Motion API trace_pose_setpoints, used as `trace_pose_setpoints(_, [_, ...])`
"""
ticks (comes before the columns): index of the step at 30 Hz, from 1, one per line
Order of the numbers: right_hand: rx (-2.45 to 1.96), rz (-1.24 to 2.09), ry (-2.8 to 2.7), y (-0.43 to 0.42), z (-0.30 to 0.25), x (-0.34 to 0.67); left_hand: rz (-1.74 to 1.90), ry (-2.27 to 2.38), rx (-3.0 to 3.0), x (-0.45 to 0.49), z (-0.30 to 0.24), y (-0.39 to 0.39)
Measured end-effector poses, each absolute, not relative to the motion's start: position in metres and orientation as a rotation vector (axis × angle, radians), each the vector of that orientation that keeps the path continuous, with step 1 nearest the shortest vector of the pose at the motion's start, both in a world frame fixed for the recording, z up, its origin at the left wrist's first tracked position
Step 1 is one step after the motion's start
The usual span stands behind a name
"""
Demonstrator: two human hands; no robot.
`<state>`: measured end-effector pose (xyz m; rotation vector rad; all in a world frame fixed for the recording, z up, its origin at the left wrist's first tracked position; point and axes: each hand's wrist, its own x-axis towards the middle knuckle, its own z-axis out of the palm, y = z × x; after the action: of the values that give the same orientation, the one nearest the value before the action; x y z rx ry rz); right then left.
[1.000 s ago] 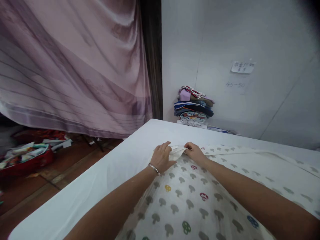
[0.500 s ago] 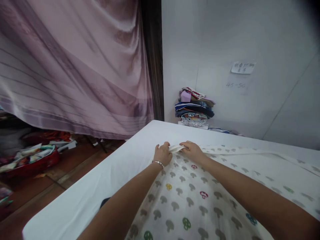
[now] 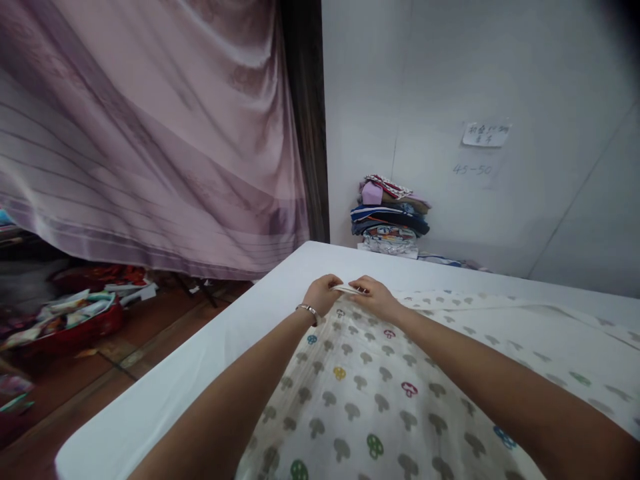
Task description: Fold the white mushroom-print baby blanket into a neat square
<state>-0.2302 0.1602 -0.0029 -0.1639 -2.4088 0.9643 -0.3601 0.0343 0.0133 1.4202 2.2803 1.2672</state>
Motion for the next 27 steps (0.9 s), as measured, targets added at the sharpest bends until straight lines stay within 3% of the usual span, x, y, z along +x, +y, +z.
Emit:
trace_pose_setpoints(7, [-0.198, 1.124, -2.364, 0.160, 0.010, -0.233, 1.317, 2.141, 1.364, -0.360, 0.022, 0.037])
trace_pose_setpoints(18, [-0.248, 0.791, -2.307, 0.159, 0.021, -0.234, 1.242, 2.066, 1.285, -0.362, 0.032, 0.036])
trace_pose_setpoints(27, [-0.280, 1.238, -2.353, 0.167, 0.032, -0.230, 1.249, 2.073, 1.254, -0.362, 0.043, 0.042])
